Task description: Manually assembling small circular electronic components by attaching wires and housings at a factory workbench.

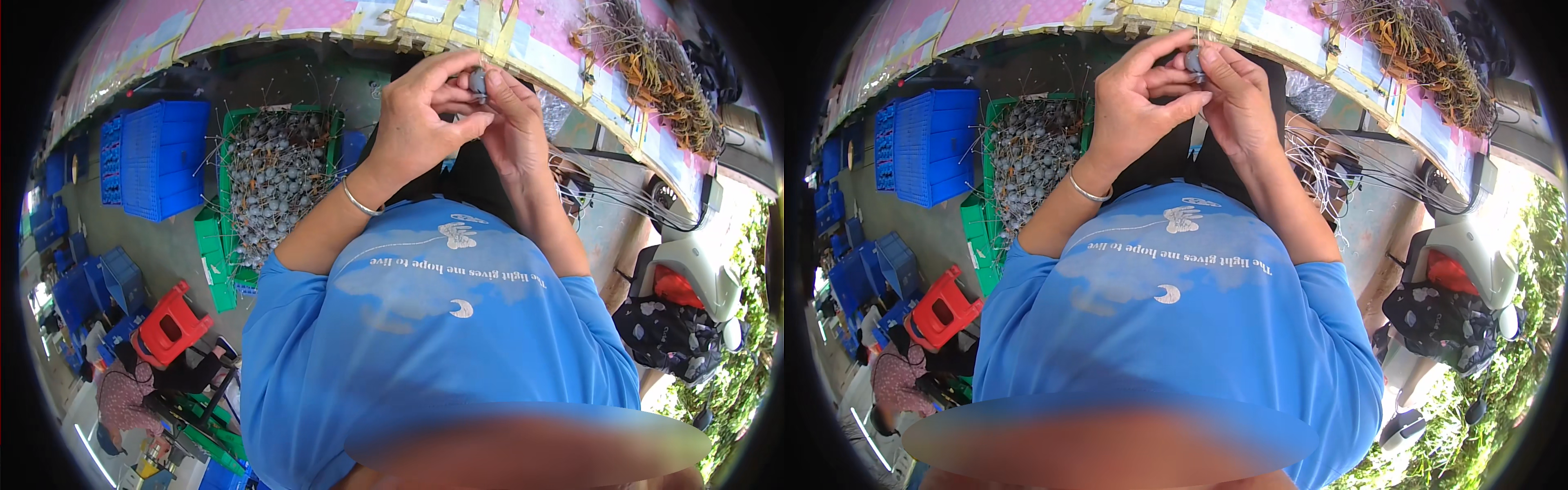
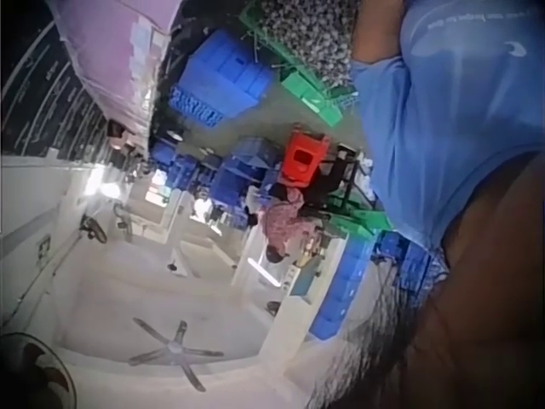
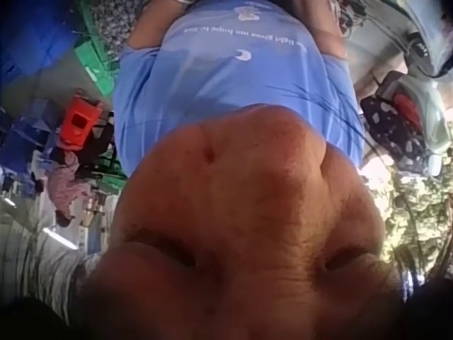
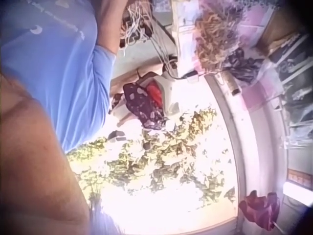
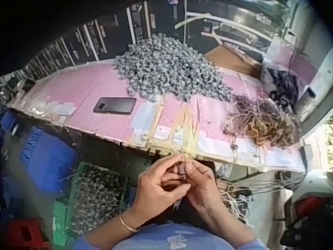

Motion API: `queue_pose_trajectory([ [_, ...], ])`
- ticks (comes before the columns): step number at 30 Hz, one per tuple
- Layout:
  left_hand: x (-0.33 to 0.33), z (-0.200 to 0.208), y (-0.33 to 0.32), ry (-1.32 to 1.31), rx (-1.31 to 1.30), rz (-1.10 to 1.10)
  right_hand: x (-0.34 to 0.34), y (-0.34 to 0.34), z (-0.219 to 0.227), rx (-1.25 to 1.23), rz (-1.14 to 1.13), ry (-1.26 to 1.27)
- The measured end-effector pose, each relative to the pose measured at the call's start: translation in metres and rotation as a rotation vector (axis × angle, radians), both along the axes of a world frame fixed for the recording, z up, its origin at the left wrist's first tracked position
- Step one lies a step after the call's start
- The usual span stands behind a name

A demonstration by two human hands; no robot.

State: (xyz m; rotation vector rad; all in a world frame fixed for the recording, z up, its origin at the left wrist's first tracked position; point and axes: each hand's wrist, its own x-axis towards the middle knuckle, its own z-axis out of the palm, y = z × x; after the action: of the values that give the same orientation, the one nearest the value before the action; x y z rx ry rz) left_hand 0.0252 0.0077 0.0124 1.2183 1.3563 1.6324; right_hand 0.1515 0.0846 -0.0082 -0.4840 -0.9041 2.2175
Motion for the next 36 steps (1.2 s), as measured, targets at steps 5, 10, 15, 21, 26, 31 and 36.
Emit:
queue_pose_trajectory([
  [5, -0.005, -0.009, -0.001, -0.033, 0.030, 0.104, -0.003, -0.003, -0.004, 0.161, -0.099, -0.034],
  [10, -0.025, -0.008, -0.015, 0.108, 0.157, 0.026, 0.022, 0.008, 0.002, 0.544, -0.030, -0.131],
  [15, -0.038, 0.017, -0.033, 0.307, 0.108, -0.157, 0.026, 0.009, 0.027, 0.821, 0.065, -0.163],
  [21, -0.030, 0.022, -0.044, 0.453, 0.206, 0.006, 0.013, 0.010, 0.030, 0.918, 0.061, -0.110],
  [26, -0.034, 0.026, -0.061, 0.276, 0.074, -0.028, 0.000, 0.019, 0.026, 0.807, 0.265, -0.091],
  [31, -0.052, 0.014, -0.081, 0.403, 0.137, 0.139, -0.024, 0.000, -0.002, 0.502, 0.261, -0.012],
  [36, -0.087, 0.014, -0.165, 0.219, -0.304, 0.249, -0.050, -0.035, 0.001, 0.461, 0.451, -0.227],
])
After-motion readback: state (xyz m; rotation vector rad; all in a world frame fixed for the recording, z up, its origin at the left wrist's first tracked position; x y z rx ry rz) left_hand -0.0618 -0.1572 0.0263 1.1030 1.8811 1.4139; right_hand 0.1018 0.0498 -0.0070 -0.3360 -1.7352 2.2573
